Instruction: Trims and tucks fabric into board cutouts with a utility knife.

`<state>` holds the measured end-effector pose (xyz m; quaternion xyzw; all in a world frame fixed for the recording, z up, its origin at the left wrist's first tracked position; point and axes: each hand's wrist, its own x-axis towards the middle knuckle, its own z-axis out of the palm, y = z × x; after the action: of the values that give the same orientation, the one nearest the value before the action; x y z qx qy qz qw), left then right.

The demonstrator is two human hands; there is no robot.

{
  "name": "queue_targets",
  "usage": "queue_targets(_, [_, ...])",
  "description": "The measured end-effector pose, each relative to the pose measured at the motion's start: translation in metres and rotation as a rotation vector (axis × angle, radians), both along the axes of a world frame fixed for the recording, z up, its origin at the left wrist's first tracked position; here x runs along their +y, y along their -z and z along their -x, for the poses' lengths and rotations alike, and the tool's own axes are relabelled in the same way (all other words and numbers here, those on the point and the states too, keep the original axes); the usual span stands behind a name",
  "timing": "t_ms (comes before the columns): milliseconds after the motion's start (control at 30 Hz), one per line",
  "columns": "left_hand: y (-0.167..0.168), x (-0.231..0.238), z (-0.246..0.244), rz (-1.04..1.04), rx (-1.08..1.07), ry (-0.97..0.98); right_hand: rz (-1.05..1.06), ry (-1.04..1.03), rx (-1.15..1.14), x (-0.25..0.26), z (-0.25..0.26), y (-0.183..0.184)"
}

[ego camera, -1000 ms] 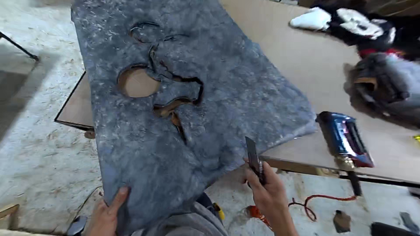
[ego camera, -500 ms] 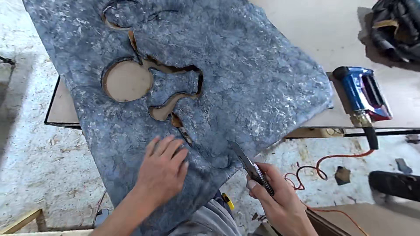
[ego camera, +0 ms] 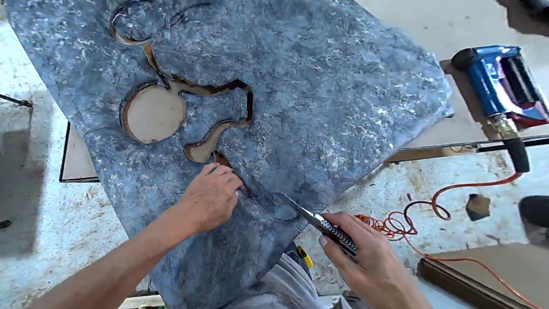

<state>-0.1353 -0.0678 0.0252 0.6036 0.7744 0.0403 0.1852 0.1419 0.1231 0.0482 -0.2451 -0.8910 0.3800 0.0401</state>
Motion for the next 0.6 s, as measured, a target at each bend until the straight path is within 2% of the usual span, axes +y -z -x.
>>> queue_targets(100, [-0.006, 0.015, 0.009, 0.095, 0.013, 0.078, -0.222, -0.142, -0.039, 0.013, 0.018, -0.014])
queue_targets(167, [-0.006, 0.025, 0.017, 0.163, -0.071, 0.178, -0.329, -0.243, -0.053, 0.018, 0.031, -0.025])
queue_targets(233, [-0.001, 0.033, 0.028, 0.146, -0.175, 0.223, -0.398, -0.327, -0.050, 0.018, 0.046, -0.032])
queue_targets(433, [0.013, 0.045, 0.049, 0.044, -0.425, 0.079, -0.497, -0.509, -0.102, 0.006, 0.084, -0.038])
queue_targets(600, [0.015, 0.045, 0.049, 0.024, -0.456, 0.045, -0.538, -0.559, -0.162, -0.002, 0.099, -0.039])
